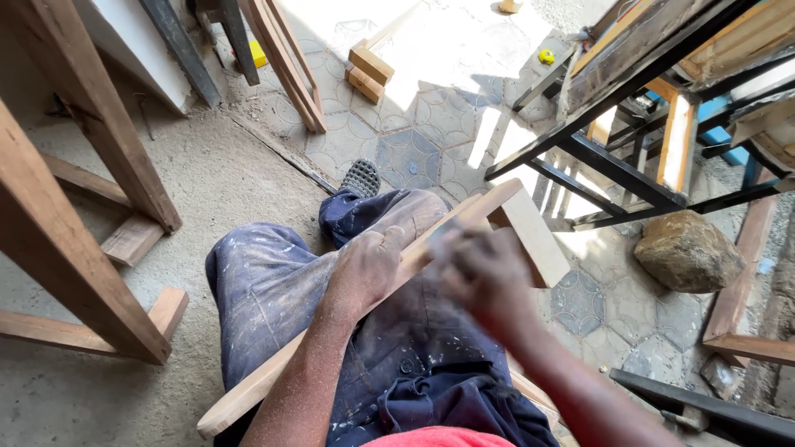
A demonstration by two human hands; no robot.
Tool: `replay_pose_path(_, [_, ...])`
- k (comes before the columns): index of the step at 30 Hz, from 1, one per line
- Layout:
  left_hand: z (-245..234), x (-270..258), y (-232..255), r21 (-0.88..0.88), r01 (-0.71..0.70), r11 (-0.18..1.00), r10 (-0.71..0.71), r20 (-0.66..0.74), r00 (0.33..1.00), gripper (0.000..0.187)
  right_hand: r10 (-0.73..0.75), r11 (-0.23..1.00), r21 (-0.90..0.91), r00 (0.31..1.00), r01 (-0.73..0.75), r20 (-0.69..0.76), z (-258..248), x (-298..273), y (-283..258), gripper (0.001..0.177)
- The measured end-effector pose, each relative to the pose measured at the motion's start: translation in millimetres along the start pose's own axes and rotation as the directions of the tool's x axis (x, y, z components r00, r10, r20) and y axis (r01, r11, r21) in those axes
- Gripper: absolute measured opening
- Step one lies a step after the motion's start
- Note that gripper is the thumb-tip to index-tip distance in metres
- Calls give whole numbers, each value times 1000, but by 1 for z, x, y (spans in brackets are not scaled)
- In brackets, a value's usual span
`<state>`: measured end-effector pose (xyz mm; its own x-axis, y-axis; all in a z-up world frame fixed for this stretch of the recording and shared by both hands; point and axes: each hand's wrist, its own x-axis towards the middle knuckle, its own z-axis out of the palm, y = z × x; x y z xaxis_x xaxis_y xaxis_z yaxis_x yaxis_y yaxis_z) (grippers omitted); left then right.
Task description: Manually sanding various wooden furniture components to smooth their surfaces and edges using sandpaper.
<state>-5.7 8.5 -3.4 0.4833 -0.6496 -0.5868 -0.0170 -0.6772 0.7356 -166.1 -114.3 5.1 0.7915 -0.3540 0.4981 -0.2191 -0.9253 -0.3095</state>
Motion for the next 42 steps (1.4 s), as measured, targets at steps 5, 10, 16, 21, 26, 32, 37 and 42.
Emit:
replay_pose_path(5, [-8,-18,22,-42,21,999,-20,24,1000,67,116,993,-15,990,-118,-85,16,-23,41,20])
replay_pose_path(10, [2,8,-4,473,-415,777,460,24,888,10,32,984,162,976,-68,217,-7,-13,-14,43])
replay_pose_path(16, [-7,2,17,-29,93,995,-93,-4,996,56,-32,991,-132,997,23,-65,-4,12,-18,18])
replay_pose_path(21, [-6,1,16,-61,78,995,-76,30,997,54,205,950,-223,976,-217,-76,-2,11,47,17])
replay_pose_path(26, [-9,6,11,-101,123,987,-120,37,992,51,97,995,-14,993,-96,62,5,6,10,17])
replay_pose_path(32, [-9,14,4,-83,120,989,-115,59,992,66,-29,986,-165,998,21,-49,-2,10,-10,20])
replay_pose_path(37, [-11,11,5,-133,153,979,-142,88,986,68,-125,979,-169,989,110,-79,5,14,61,17])
replay_pose_path(42, [-8,9,12,-96,150,984,-143,69,987,67,-186,977,-96,981,190,53,12,5,-20,19])
